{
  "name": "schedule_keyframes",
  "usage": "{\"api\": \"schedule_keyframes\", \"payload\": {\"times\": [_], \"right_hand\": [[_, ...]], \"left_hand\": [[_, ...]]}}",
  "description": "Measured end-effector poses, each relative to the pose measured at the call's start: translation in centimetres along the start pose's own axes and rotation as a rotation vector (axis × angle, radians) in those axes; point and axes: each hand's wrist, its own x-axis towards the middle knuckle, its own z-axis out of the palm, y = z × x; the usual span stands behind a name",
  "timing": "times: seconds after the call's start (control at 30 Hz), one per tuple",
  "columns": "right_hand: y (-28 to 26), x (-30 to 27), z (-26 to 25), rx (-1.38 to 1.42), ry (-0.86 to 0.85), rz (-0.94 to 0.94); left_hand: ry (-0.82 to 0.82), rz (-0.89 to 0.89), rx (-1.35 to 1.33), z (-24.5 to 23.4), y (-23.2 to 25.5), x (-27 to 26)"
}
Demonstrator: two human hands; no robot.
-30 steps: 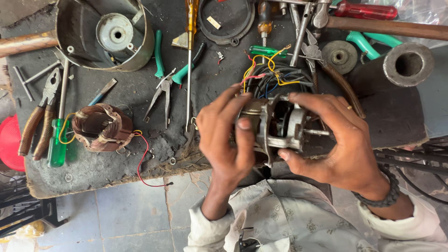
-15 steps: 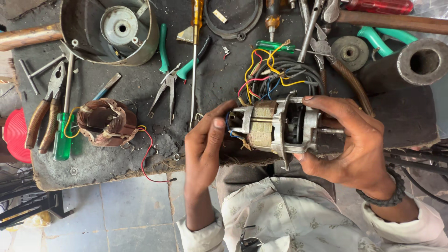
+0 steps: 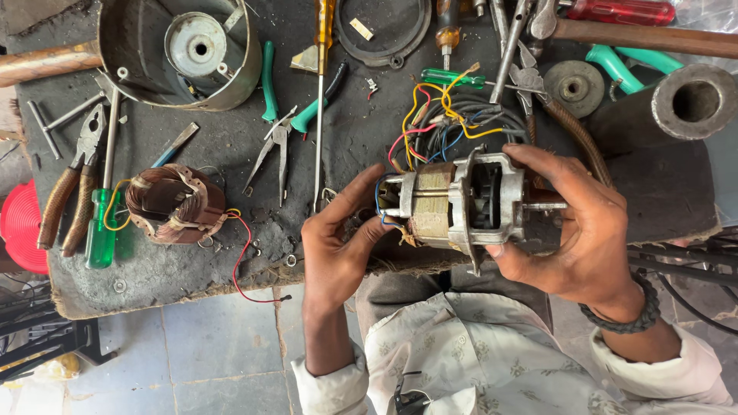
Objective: The person disassembles a small electric motor, removes a screw with a screwdriver, and separates the housing from the rotor. They then reassemble the motor, aligning the components and securing them back together.
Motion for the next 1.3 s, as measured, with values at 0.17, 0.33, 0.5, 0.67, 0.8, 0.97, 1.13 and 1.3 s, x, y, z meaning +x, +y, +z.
{"api": "schedule_keyframes", "payload": {"times": [0.17, 0.33, 0.5, 0.67, 0.8, 0.97, 1.13, 1.3], "right_hand": [[0.6, 0.1, -0.4, 0.284, -0.032, 0.112], [1.6, 0.5, -0.5, 0.519, -0.041, 0.157], [2.5, 0.5, 0.1, 0.533, -0.057, 0.100], [2.2, 0.4, 0.6, 0.484, -0.066, 0.059], [1.8, 0.3, 1.7, 0.316, -0.071, 0.061], [1.1, -1.2, 3.5, -0.037, 0.077, 0.016], [1.9, -1.8, 5.5, -0.241, 0.173, -0.170], [3.5, -2.5, 6.7, -0.282, 0.221, -0.257]], "left_hand": [[0.104, 0.125, 0.057, 0.5, 0.1, 0.2], [0.146, 0.297, 0.125, 0.9, 1.6, 1.0], [0.121, 0.411, 0.069, 1.1, 3.2, 2.0], [0.026, 0.450, 0.070, 1.0, 5.2, 3.0], [-0.025, 0.583, 0.451, 0.6, 6.7, 3.6], [-0.075, 0.531, 0.590, -0.4, 6.8, 4.3], [-0.134, 0.445, 0.252, -1.2, 5.1, 4.2], [-0.030, 0.454, 0.085, -1.3, 2.7, 3.6]]}}
